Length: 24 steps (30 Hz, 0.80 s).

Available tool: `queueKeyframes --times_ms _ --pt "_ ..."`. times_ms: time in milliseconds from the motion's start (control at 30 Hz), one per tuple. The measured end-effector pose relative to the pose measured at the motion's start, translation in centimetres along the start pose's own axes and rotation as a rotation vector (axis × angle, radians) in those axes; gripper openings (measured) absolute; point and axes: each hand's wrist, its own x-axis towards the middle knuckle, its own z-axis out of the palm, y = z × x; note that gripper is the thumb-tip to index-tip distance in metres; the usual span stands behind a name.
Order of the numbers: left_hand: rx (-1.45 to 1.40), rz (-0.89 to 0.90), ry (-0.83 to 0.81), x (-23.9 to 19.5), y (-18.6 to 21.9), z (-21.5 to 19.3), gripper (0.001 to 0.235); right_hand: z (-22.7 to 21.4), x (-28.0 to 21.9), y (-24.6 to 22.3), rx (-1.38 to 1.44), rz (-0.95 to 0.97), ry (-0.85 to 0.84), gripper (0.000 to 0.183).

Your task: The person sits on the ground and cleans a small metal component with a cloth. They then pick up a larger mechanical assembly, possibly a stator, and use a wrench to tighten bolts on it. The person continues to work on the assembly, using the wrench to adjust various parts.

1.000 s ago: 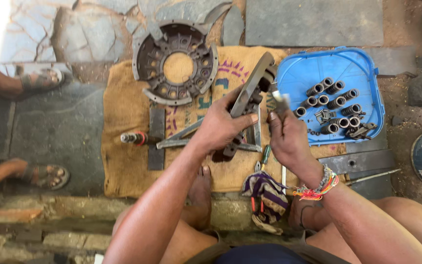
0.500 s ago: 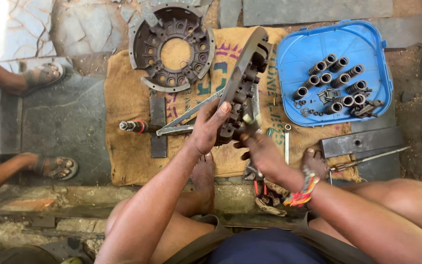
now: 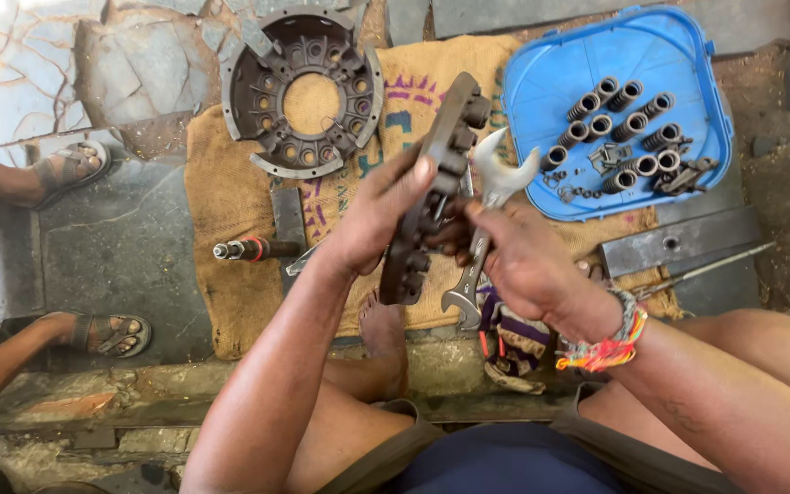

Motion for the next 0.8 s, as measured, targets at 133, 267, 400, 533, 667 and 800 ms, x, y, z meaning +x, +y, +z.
queueKeyframes --times_ms 133,267,400,533,667,800 --pt "0.450 0.194 -0.029 -2.1 -2.1 -1.7 0.099 -1.2 2.4 -1.9 0.358 -0.077 -0.117 0.034" --pt "0.740 0.165 0.100 -2.4 -4.5 -1.4 0.105 -2.9 5.2 -0.5 0.367 -0.138 -0.103 0.033" --pt "0.678 0.019 0.225 -2.4 -4.1 1.3 0.098 -2.9 5.3 1.9 0.370 -0.233 -0.086 0.027" --pt "0.614 -0.189 0.332 -1.9 -2.0 3.5 0.091 -3.3 4.9 0.0 0.387 -0.257 -0.141 0.033" --pt "0.478 0.034 0.249 -2.3 0.1 2.9 0.085 -3.0 4.7 -1.7 0.379 -0.170 -0.180 0.036" --pt "0.351 0.057 0.225 -2.3 1.2 1.6 0.073 -3.5 5.3 -1.7 0.307 -0.038 -0.210 0.035"
